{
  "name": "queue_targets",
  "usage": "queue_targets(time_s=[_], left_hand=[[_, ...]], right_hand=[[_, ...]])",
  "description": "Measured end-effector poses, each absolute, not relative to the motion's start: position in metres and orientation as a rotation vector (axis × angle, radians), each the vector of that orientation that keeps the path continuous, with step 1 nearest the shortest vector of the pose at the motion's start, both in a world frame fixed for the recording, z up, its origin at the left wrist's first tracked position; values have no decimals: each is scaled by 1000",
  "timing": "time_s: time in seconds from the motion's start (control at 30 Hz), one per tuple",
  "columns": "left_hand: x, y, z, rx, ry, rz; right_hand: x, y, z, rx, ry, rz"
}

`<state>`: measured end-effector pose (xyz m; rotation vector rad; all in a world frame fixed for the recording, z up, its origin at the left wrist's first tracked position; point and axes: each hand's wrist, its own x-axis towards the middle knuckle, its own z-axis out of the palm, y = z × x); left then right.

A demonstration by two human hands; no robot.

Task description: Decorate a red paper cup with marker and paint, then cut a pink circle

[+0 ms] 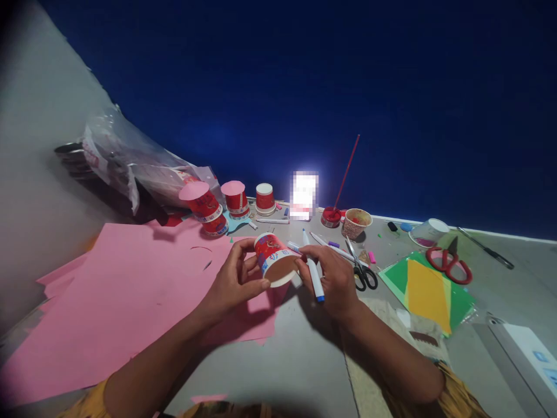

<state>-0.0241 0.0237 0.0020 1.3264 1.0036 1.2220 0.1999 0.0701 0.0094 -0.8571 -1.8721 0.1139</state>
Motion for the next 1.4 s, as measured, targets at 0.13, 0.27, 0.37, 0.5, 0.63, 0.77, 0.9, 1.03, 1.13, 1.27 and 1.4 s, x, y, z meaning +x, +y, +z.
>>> queue_targets(time_s=[0.13,0.27,0.37,0.5,0.63,0.77,0.9,1.03,1.13,1.27,1.4], left_hand=[[-25,19,3,1382,995,1133],[-32,20,2,1737,1139,1099],[-35,21,1,2155,1062,1068],[-30,19,6,2376,822,903],[-26,15,14,2416,683,828],[-27,15,19,2345,746,907],[-32,21,18,2173,974,973],[-35,28,12,2039,1117,1006],[-35,30,9,2041,1159,1040],[-36,28,12,2045,1183,1011],[-35,26,16,2061,1166,980]], right_hand=[[211,77,24,-1033,-1749,377],[233,96,40,-1103,-1652,944],[244,105,44,-1098,-1642,1348],[242,106,40,-1083,-1762,1620],[234,104,34,-1080,-1792,1717],[228,107,25,-1113,-1704,1596],[224,109,29,-1076,-1349,1101],[217,80,42,-985,-1322,893],[204,44,37,-979,-1512,747],[190,17,16,-815,-1712,474],[191,19,6,-809,-1785,381]])
